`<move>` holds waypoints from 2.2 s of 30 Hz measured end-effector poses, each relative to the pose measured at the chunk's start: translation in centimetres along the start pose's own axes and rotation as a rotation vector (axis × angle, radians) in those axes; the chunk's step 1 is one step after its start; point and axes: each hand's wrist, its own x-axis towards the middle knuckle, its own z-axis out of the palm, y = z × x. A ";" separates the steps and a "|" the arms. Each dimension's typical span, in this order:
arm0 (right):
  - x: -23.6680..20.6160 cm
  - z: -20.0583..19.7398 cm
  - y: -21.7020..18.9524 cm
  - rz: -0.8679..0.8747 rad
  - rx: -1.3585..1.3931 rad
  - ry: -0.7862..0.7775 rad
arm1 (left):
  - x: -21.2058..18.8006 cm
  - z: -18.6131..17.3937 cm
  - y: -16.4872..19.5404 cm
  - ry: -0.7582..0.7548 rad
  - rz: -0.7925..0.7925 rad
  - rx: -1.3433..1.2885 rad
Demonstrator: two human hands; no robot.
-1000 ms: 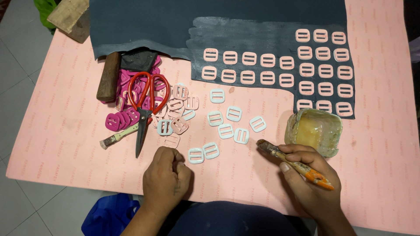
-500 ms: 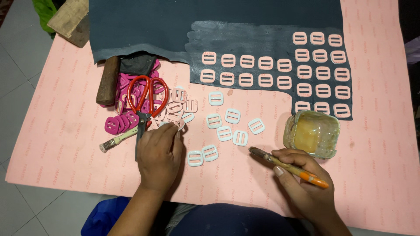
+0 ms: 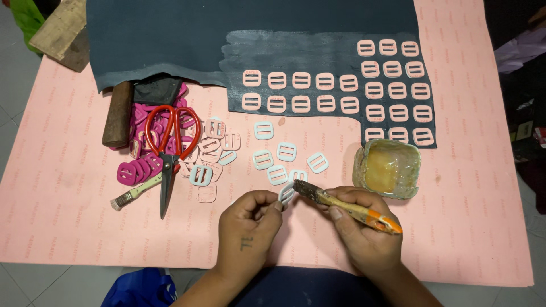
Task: The person picks up small plastic slider buckles one at a time, brushes glue onto each buckle with a paintbrush, and places the glued buckles in rows on a dark board. Later the person brushes glue along the edge of the dark board itself.
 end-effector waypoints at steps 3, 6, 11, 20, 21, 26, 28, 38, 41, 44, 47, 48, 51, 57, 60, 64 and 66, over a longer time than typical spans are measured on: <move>-0.2 -0.2 -0.4 -0.013 -0.071 -0.057 | -0.4 0.4 0.5 0.009 0.141 0.273; 0.0 -0.3 -1.1 -0.135 -0.149 -0.130 | -0.4 0.5 0.8 0.013 0.180 0.298; 0.7 0.1 -2.8 -0.185 -0.292 -0.256 | 0.5 0.4 0.2 -0.054 -0.005 -0.095; 2.1 0.1 -4.8 -0.386 -0.372 -0.426 | 1.2 0.0 -1.9 0.043 -0.121 -0.180; 2.1 -0.1 -4.9 -0.366 -0.395 -0.434 | 1.2 -0.1 -2.0 0.057 -0.124 -0.144; 1.8 -0.9 -5.0 -0.289 -0.348 -0.388 | 1.1 -0.8 -1.9 0.058 -0.118 -0.010; 1.8 -1.2 -4.7 -0.295 -0.272 -0.398 | 0.8 -0.8 -1.8 0.004 -0.106 -0.006; 1.8 -2.4 -4.3 -0.266 -0.420 -0.256 | 1.7 -0.2 -1.7 0.017 -0.159 -0.119; 1.8 -1.7 -4.6 -0.373 -0.459 -0.326 | 1.5 0.5 -1.9 0.065 -0.170 -0.223; 1.6 -1.3 -5.2 -0.415 -0.426 -0.412 | 1.4 1.0 -2.1 0.112 -0.175 -0.257; 1.7 -1.1 -5.5 -0.409 -0.395 -0.435 | 1.3 1.3 -2.1 0.104 -0.209 -0.338; 1.8 -1.1 -5.5 -0.414 -0.388 -0.435 | 1.4 1.3 -2.1 0.092 -0.222 -0.382; 2.2 -1.4 -5.3 -0.380 -0.364 -0.460 | 1.5 1.0 -2.1 0.114 -0.263 -0.371; 2.5 -3.6 -4.6 -0.302 -0.487 -0.367 | 2.2 0.0 -1.9 0.141 -0.294 -0.314; 2.0 -4.0 -4.3 -0.222 -0.464 -0.288 | 2.3 -0.4 -1.3 0.105 -0.221 -0.116; 1.7 -4.2 -4.0 -0.203 -0.407 -0.209 | 2.8 -1.6 0.2 0.220 0.066 0.328; 1.7 -4.3 -3.8 -0.180 -0.400 -0.186 | 3.2 -2.2 0.7 0.273 0.109 0.421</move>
